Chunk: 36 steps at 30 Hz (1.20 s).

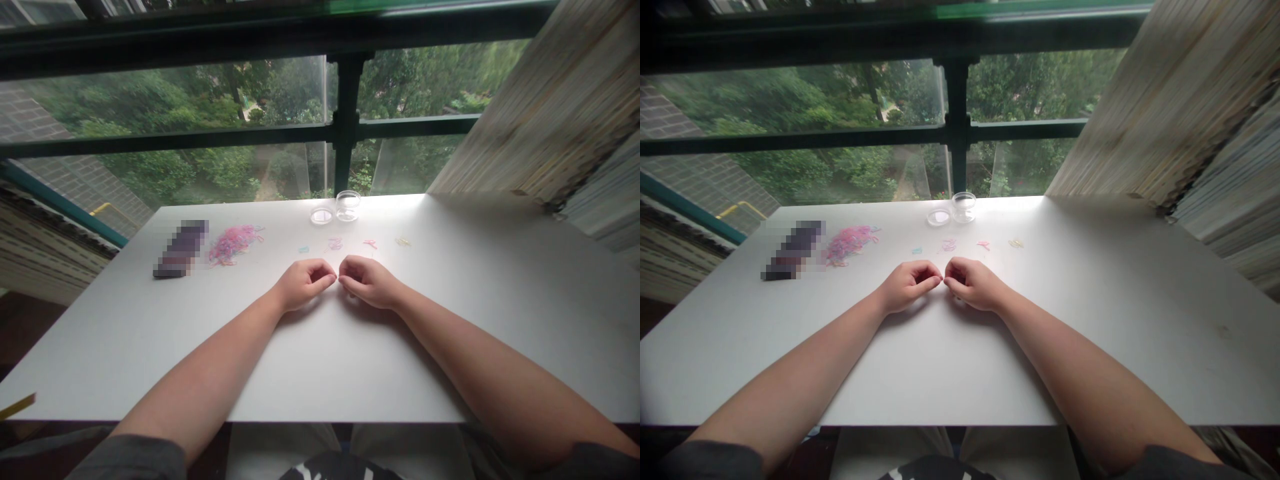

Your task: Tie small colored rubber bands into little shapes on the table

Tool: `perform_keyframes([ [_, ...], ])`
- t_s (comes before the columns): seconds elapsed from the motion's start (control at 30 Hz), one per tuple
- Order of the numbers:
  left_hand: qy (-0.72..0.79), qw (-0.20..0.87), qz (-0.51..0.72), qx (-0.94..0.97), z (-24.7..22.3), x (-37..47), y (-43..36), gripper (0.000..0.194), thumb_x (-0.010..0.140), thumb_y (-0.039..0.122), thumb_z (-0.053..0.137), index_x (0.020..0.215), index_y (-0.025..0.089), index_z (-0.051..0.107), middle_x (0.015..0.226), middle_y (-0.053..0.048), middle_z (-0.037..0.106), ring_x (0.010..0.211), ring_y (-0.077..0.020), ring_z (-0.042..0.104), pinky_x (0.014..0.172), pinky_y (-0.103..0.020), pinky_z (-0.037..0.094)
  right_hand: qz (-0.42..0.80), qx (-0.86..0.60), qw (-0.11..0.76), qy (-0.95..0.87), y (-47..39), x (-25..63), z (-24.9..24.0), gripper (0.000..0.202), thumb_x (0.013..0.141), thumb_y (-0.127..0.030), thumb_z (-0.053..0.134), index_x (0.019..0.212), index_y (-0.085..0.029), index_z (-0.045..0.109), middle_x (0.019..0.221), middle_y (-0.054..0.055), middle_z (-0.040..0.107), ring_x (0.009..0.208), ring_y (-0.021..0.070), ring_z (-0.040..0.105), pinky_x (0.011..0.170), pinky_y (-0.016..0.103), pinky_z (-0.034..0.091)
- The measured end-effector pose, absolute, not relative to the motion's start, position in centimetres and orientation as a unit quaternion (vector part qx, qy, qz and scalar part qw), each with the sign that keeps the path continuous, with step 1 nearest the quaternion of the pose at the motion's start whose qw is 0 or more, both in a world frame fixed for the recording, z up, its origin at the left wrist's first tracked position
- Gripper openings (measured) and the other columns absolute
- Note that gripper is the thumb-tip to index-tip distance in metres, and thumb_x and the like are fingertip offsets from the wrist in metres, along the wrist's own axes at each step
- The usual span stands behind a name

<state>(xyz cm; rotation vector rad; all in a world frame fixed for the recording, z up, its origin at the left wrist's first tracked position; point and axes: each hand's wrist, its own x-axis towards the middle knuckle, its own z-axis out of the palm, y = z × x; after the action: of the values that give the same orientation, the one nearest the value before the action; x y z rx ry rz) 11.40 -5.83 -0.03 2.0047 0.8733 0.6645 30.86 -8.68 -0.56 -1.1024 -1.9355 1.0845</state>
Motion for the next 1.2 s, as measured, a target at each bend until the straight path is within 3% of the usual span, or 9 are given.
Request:
perform_keyframes([
  [0.3, 0.354, 0.414, 0.266, 0.795, -0.57, 11.38, -5.7, 0.024, 0.079, 0.032, 0.055, 0.091, 0.015, 0.066, 0.076, -0.004, 0.065, 0.065, -0.0116, 0.054, 0.06, -0.023, 0.042, 0.402, -0.425, 0.327, -0.743, -8.64, 30.9, -0.73, 0.006, 0.082, -0.024, 0.049, 0.079, -0.018, 0.049, 0.058, -0.003, 0.054, 0.051, 0.0096, 0.05, 0.049, 0.021, 0.038],
  [0.73, 0.344, 0.41, 0.28, 0.797, -0.58, 11.39, -5.72, 0.021, 0.078, 0.034, 0.058, 0.085, 0.014, 0.061, 0.068, -0.001, 0.059, 0.059, -0.0092, 0.05, 0.056, -0.021, 0.04, 0.397, -0.427, 0.322, -0.746, -8.68, 30.84, -0.61, 0.005, 0.082, -0.022, 0.049, 0.079, -0.018, 0.05, 0.058, -0.003, 0.054, 0.051, 0.0095, 0.051, 0.05, 0.021, 0.039],
  [1.2, 0.357, 0.411, 0.266, 0.796, -0.62, 11.4, -5.67, 0.024, 0.079, 0.035, 0.057, 0.085, 0.014, 0.063, 0.071, -0.003, 0.062, 0.062, -0.0106, 0.053, 0.058, -0.021, 0.041, 0.396, -0.428, 0.323, -0.745, -8.79, 30.73, -0.54, 0.006, 0.082, -0.023, 0.048, 0.08, -0.018, 0.049, 0.06, -0.003, 0.056, 0.052, 0.0099, 0.053, 0.051, 0.022, 0.04],
])
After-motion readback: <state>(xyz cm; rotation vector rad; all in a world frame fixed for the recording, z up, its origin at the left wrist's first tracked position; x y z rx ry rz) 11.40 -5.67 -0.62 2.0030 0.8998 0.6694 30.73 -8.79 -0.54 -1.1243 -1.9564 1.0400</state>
